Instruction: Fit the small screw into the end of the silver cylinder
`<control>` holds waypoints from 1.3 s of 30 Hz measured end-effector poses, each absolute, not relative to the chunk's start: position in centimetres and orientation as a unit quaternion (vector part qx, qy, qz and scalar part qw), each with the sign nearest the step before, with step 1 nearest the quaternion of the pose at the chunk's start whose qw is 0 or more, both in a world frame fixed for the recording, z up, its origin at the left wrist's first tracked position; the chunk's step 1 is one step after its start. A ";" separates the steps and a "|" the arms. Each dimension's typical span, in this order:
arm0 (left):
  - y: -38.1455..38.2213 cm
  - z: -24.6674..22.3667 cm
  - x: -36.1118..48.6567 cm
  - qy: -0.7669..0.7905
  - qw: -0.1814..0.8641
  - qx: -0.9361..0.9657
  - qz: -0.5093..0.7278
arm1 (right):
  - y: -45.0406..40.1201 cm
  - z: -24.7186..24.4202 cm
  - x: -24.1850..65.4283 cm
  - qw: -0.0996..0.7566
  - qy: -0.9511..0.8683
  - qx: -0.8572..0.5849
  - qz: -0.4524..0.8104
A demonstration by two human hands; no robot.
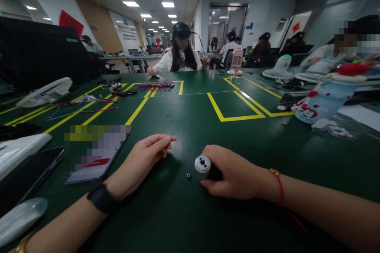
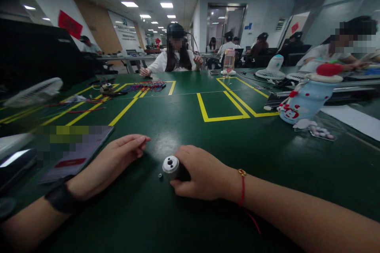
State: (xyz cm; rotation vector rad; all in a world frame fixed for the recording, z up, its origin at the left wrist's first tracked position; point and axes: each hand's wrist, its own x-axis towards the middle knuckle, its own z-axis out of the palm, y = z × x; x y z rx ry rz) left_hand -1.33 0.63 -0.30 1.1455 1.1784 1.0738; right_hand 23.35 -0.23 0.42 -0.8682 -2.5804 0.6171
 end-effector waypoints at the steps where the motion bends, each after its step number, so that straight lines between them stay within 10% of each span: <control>1: 0.7 -0.4 -1.4 0.491 0.565 0.477 0.460 | -0.3 0.4 23.4 0.175 -0.909 -0.307 0.219; 18: -0.5 1.2 -1.2 0.406 0.332 0.833 0.177 | -0.3 0.3 23.4 0.190 -0.901 -0.312 0.235; 39: -1.4 2.7 0.4 0.404 0.294 0.814 0.297 | -0.2 0.4 23.0 0.171 -0.912 -0.311 0.205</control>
